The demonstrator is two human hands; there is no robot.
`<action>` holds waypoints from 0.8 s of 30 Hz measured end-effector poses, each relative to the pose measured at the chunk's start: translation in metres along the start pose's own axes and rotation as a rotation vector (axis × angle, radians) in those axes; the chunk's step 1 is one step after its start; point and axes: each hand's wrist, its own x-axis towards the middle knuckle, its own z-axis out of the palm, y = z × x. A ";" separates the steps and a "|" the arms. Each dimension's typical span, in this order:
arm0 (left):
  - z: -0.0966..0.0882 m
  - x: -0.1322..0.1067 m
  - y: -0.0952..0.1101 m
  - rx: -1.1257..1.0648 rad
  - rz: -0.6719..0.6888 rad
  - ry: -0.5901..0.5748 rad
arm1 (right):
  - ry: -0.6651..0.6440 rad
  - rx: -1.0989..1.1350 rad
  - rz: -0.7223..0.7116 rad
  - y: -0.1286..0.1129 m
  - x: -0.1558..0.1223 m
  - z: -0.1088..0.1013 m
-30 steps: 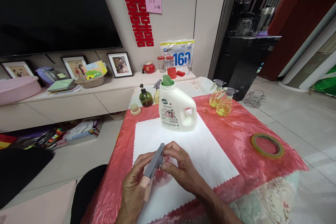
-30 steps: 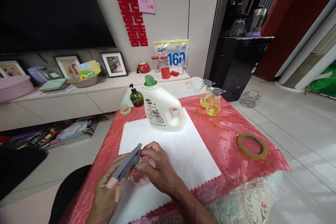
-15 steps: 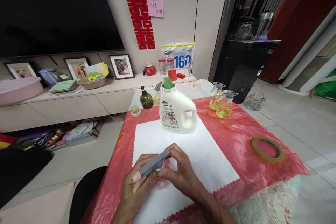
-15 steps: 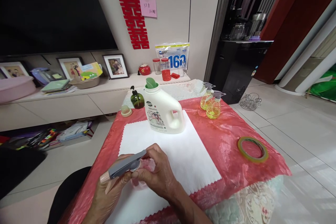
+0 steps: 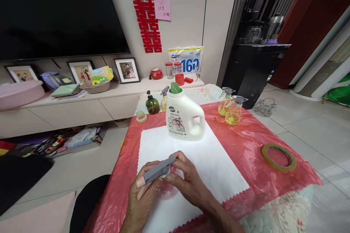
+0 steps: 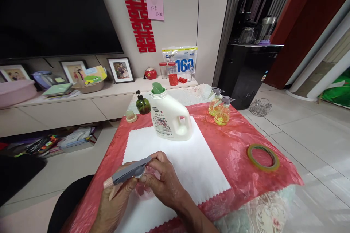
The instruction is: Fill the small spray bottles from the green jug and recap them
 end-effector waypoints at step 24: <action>0.008 -0.005 0.000 -0.095 -0.144 0.072 | -0.012 -0.036 0.019 -0.002 -0.001 0.004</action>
